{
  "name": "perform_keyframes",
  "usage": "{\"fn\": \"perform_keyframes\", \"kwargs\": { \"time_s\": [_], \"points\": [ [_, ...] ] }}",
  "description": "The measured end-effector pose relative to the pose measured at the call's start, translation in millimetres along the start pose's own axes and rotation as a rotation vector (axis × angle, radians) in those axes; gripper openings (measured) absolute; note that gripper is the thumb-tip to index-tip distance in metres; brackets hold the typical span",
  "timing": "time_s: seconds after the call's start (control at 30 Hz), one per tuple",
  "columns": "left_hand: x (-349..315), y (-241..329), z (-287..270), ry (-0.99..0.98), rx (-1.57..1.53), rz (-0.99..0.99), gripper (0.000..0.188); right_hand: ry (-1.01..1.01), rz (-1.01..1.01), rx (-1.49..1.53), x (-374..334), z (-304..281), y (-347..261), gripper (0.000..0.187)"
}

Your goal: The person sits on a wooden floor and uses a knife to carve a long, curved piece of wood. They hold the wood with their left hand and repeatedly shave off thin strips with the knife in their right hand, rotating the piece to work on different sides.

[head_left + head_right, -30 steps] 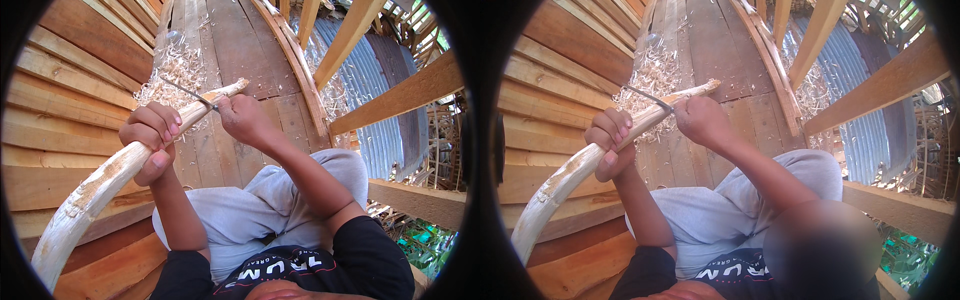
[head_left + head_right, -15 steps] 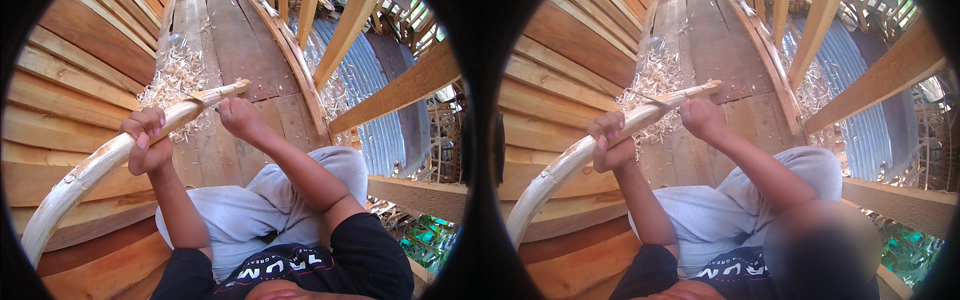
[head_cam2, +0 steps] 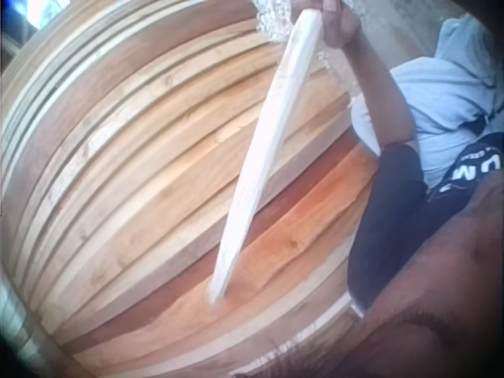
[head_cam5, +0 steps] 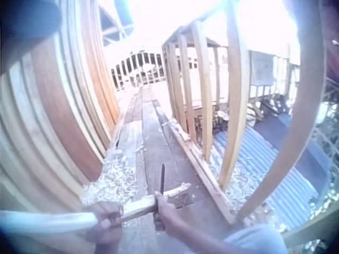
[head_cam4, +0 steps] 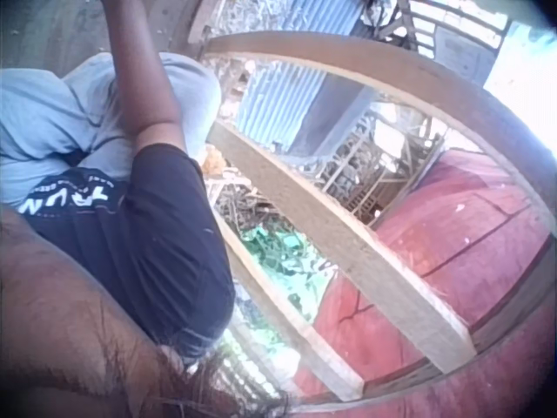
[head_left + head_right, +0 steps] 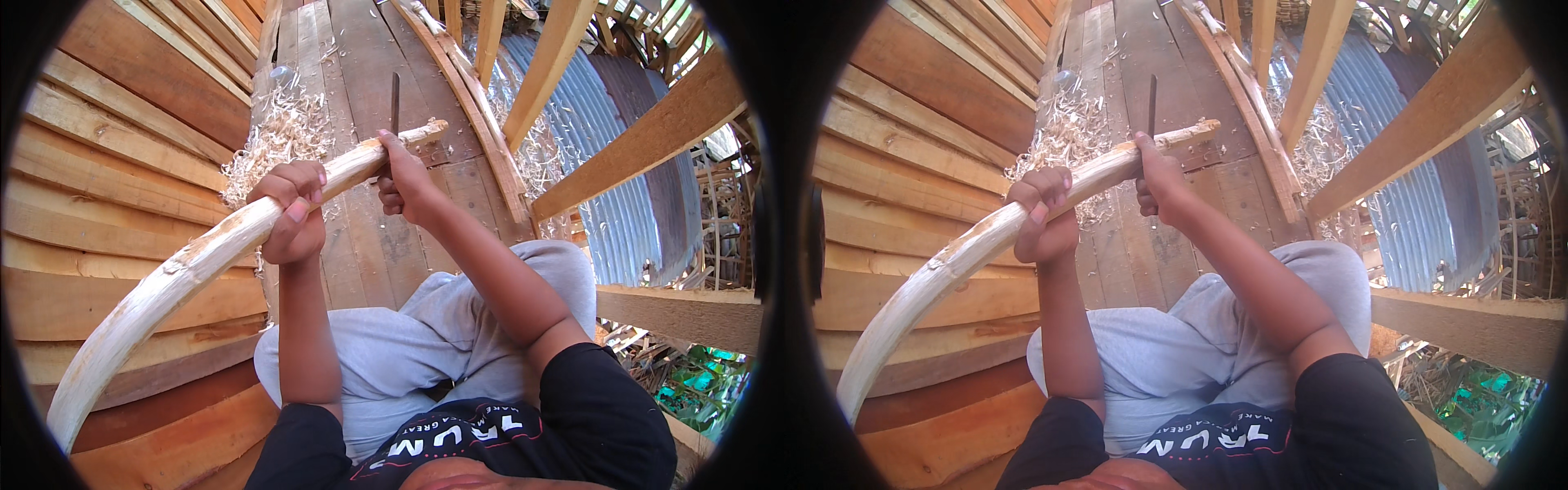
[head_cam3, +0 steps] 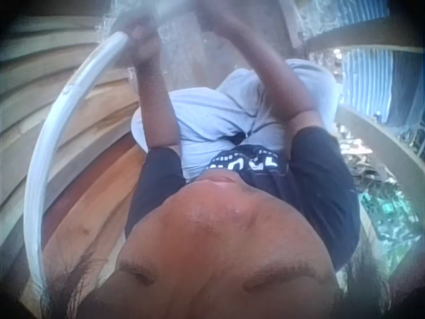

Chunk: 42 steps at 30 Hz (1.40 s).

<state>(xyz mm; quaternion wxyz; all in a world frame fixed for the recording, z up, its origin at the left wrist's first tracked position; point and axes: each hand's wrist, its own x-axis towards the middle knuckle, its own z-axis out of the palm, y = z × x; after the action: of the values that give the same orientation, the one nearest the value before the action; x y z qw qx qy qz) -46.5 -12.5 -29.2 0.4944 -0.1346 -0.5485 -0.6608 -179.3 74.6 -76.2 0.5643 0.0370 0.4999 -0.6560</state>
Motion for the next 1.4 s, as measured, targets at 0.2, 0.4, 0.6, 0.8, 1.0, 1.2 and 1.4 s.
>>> {"fn": "perform_keyframes", "kwargs": {
  "time_s": [0.2,0.4,0.6,0.8,1.0,1.2,1.4],
  "points": [
    [-1,-12,8,-0.041,0.080,-0.154,0.009,0.086,-0.078,0.031,11,-14,-13,0.049],
    [-7,-21,10,-0.087,0.188,-0.348,0.016,0.104,-0.070,0.041,25,-35,-28,0.043],
    [-3,41,-45,-0.336,0.728,-0.914,0.054,0.182,-0.083,0.062,24,-33,-26,0.044],
    [5,134,-31,-0.401,0.213,-0.371,0.075,0.206,-0.081,0.072,28,-35,-21,0.046],
    [0,155,-53,-0.418,-0.417,-0.010,0.055,0.111,-0.114,0.093,30,-35,-22,0.047],
    [17,145,1,0.160,-0.182,0.142,0.026,-0.041,-0.207,-0.086,28,-39,-27,0.047],
    [8,154,-13,0.253,0.104,0.186,0.022,0.051,-0.170,-0.392,-4,-17,-30,0.051]
  ]
}}
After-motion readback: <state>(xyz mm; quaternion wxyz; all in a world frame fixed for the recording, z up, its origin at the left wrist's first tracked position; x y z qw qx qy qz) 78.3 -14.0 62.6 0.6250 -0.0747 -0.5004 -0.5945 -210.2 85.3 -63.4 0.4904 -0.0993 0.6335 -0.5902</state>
